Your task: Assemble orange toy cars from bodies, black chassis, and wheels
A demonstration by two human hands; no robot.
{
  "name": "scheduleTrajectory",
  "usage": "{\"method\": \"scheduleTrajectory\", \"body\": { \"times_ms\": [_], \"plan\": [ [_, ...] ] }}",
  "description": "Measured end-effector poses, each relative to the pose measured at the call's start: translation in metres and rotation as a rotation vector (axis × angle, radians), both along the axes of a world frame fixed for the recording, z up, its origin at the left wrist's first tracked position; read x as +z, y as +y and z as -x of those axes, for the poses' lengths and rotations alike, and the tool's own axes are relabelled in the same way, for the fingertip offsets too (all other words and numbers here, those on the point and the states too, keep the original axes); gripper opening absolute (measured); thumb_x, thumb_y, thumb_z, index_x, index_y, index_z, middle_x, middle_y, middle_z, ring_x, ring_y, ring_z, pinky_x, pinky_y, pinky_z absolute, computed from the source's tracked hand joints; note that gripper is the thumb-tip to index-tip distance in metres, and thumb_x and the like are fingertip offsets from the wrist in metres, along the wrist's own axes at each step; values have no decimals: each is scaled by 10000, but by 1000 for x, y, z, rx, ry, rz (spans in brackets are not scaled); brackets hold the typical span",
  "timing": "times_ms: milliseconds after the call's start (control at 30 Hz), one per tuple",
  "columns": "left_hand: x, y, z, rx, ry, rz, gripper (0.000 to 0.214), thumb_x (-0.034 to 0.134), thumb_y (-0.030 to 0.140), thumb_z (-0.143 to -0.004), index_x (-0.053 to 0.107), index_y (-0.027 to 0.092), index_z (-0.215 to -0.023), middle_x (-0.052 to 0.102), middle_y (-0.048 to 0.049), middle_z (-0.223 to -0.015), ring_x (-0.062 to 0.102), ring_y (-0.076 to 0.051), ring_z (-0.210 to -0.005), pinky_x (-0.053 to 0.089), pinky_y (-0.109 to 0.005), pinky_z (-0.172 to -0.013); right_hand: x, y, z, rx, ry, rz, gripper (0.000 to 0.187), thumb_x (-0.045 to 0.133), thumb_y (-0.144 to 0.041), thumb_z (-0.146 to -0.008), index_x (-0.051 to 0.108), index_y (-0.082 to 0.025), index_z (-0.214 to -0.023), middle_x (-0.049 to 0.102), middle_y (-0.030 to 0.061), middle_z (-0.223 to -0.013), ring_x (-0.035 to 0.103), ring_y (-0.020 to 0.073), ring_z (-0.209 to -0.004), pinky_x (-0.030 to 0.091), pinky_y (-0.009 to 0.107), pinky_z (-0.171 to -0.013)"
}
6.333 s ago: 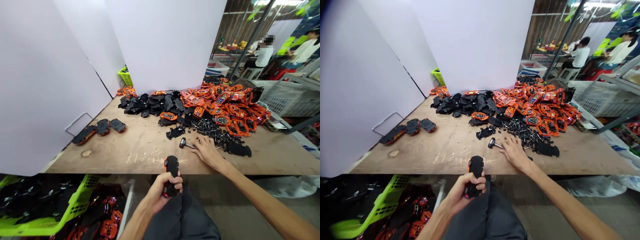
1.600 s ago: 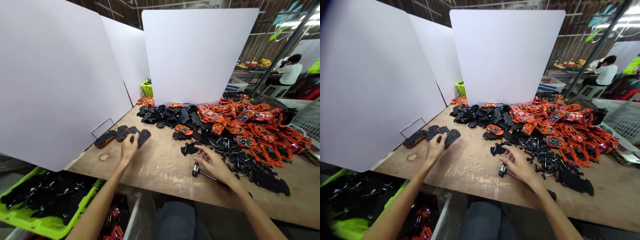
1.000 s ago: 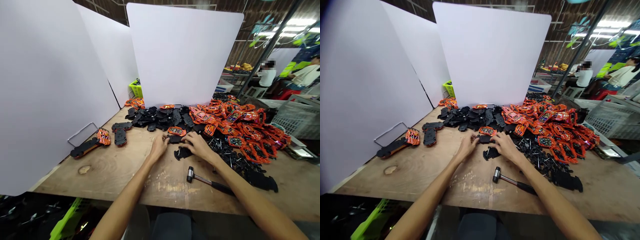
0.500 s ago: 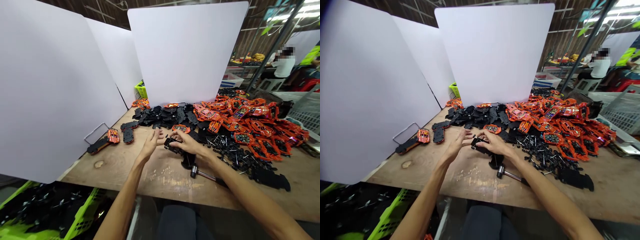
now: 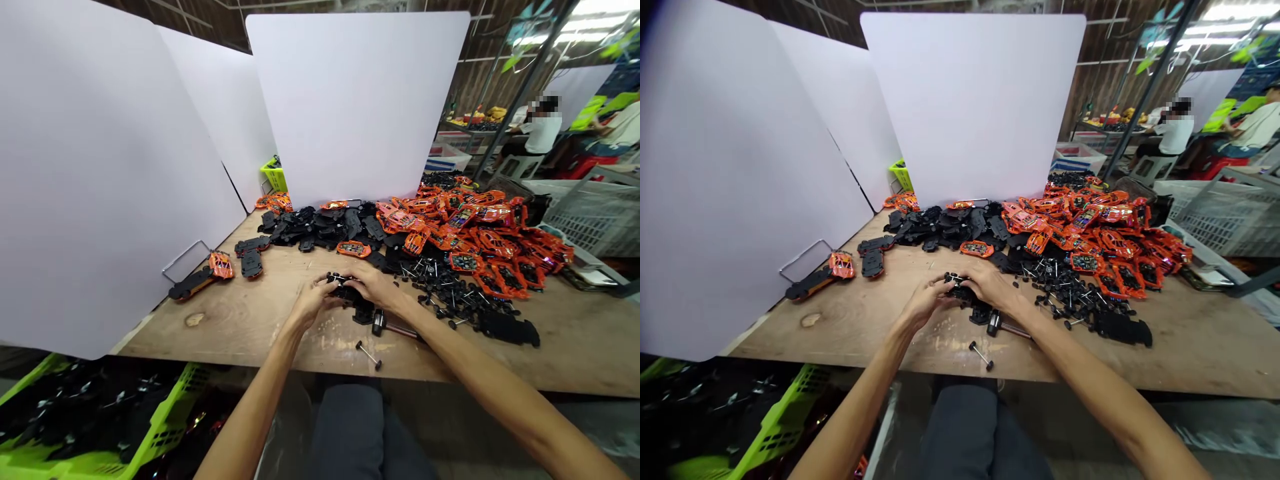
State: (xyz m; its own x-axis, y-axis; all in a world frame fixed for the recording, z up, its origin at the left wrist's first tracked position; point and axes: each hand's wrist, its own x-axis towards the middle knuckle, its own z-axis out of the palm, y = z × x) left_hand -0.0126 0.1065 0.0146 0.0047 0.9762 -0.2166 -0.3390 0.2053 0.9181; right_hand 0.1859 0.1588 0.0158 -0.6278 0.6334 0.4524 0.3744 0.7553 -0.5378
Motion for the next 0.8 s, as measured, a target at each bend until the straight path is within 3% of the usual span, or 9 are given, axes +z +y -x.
{"method": "scheduleTrajectory", "body": {
  "times_ms": [100,167,233,300,400,500,567,633,800],
  "plan": [
    [-11,7,-5,25,-5,23,320,897,210,-715,668,119,-919,787,-86,-854,760,-191,-733,650,-329,-720,1,9,0,-25,-35,8,147,634,-178,-980,742,-211,-1074,756,94,-1074,674,259,-1078,527,426,-1012],
    [-16,8,-1,38,2,40,297,893,192,-726,648,118,-878,772,-85,-800,758,-191,-717,651,-329,-723,8,2,-2,-77,-30,19,212,637,-184,-977,722,-208,-1170,744,115,-1169,661,284,-1148,513,468,-1047],
    [-20,5,6,70,14,47,317,886,182,-735,643,118,-928,776,-92,-834,762,-198,-736,652,-337,-719,14,-30,-4,-182,16,15,362,620,-217,-995,641,-214,-1357,678,150,-1349,598,325,-1287,463,544,-1114],
    [-23,0,14,127,27,39,372,872,197,-757,631,128,-1032,782,-90,-902,763,-199,-760,653,-345,-714,7,-87,-2,-267,67,-2,476,606,-276,-1014,547,-260,-1486,630,142,-1445,554,336,-1366,438,572,-1160],
    [-30,-5,18,217,42,16,406,841,241,-798,619,150,-1126,779,-76,-968,754,-190,-772,649,-342,-709,-38,-185,10,-8,-72,23,715,680,-355,-967,384,-323,-1617,518,99,-1591,510,356,-1441,466,590,-1176],
    [-38,-2,14,273,44,26,334,808,234,-821,644,141,-1096,768,-67,-951,743,-177,-772,642,-325,-726,-94,-245,23,35,-120,28,764,558,-218,-1004,208,-250,-1683,494,111,-1605,519,325,-1450,553,567,-1109],
    [-40,2,12,266,35,46,262,788,219,-829,672,125,-1045,763,-76,-935,743,-176,-794,641,-319,-751,-114,-254,29,-12,-101,56,728,514,-164,-1003,240,-236,-1674,493,109,-1608,516,310,-1455,555,556,-1113],
    [-40,5,13,252,26,55,219,770,221,-837,691,120,-1014,760,-87,-957,741,-174,-822,640,-310,-767,-116,-249,31,-51,-73,74,689,496,-112,-988,333,-258,-1641,526,95,-1587,560,295,-1418,568,531,-1103],
    [-40,9,14,300,37,37,225,750,239,-831,690,136,-1022,737,-85,-1005,704,-131,-754,604,-227,-648,-70,-236,15,14,-110,97,705,426,8,-896,500,-257,-1546,697,119,-1385,720,283,-1109,653,458,-911]
  ]
}}
